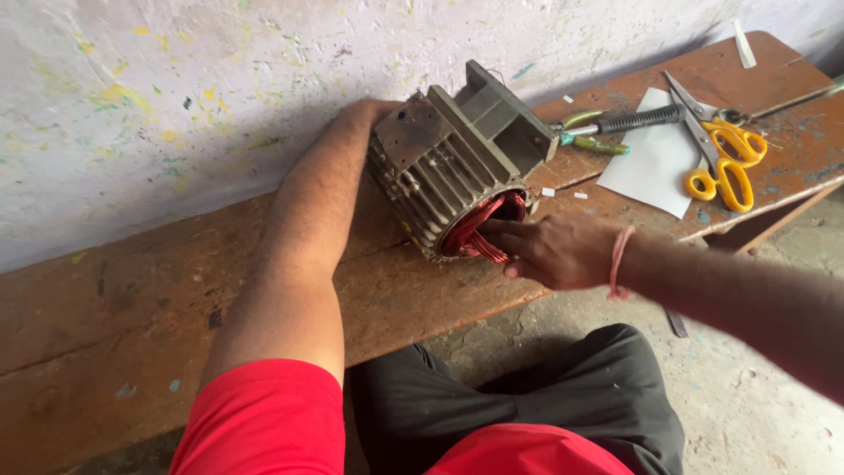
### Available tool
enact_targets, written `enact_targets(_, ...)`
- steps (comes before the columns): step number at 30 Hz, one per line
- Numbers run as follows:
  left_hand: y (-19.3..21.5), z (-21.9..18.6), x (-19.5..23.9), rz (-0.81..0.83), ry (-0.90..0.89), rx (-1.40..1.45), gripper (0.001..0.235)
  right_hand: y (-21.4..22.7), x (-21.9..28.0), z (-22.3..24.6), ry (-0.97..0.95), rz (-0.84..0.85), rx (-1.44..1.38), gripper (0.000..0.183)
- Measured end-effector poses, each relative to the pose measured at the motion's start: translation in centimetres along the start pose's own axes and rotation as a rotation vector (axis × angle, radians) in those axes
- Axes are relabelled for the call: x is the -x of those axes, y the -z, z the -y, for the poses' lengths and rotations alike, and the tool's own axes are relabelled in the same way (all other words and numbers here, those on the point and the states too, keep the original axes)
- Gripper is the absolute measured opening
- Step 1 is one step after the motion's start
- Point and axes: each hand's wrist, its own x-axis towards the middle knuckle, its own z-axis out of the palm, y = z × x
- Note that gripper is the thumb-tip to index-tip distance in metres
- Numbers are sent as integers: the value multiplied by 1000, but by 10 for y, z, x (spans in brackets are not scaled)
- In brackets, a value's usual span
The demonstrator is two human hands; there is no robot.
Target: The person repairs an electric motor by hand and using tools. The person cleans the motor's copper windings with a metal file and a plastic scraper, cuts a piece of white insulation paper with scissors, and inserts the paper into the motor housing.
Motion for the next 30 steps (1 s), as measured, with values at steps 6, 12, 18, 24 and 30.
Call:
enact_targets(6,1,6,2,-62,-24,113,26,17,-1,-17,73,89,-105,63)
enact_targets(12,-10,12,0,-89,-43,172,25,18,-7,-25,63,87,-253,56)
enact_targets(18,-11,25,-12,-146,-43,232,23,5,-5,6,-96,-53,-88,59)
enact_targets(24,-8,66,-16,-248,-27,404,23,-55,-6,52,-308,-569,-67,46)
enact_targets(30,9,81,-9,-356,-85,591,23,-73,-20,59,-383,-900,-58,43)
